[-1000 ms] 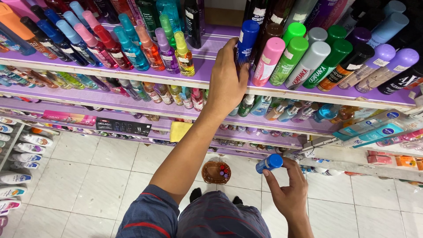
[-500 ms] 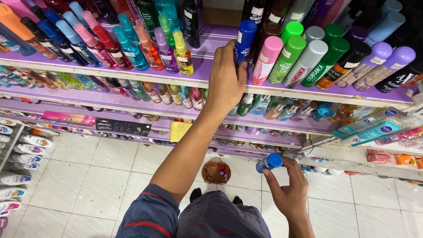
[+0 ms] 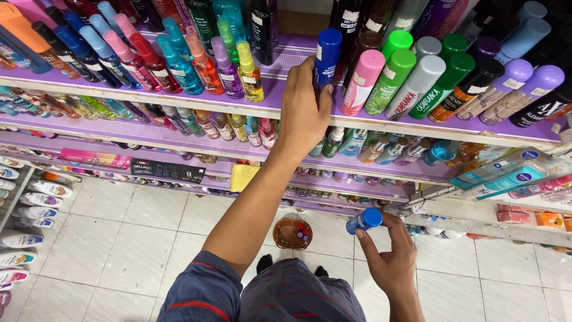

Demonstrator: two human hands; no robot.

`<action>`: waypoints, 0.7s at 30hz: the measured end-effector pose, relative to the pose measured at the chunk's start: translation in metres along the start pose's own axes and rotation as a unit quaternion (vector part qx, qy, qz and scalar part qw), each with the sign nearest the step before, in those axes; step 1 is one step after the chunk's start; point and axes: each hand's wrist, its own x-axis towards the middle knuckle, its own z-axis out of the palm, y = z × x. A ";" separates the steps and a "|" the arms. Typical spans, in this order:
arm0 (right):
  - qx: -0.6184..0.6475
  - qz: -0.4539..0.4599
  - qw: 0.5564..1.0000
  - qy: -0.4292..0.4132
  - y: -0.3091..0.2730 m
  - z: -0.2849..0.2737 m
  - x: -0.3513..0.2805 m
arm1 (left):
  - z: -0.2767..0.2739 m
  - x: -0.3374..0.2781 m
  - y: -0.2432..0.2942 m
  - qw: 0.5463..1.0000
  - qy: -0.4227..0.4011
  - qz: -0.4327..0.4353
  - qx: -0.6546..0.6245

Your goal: The person picks several small bottles from a shelf, one at a time, and places them into a basket on the floor. The person squats to deposit the bottles and then stands to retrieve more.

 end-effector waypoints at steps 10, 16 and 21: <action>0.007 0.005 1.000 -0.003 0.002 0.003 -0.002 | -0.012 -0.006 0.002 1.000 -0.003 0.001 0.004; 0.011 0.000 1.000 -0.005 -0.001 0.004 -0.003 | -0.025 -0.016 0.012 1.000 0.007 -0.001 -0.015; -0.005 0.002 1.000 -0.005 -0.004 0.007 -0.002 | -0.040 -0.031 0.022 1.000 -0.002 0.009 -0.019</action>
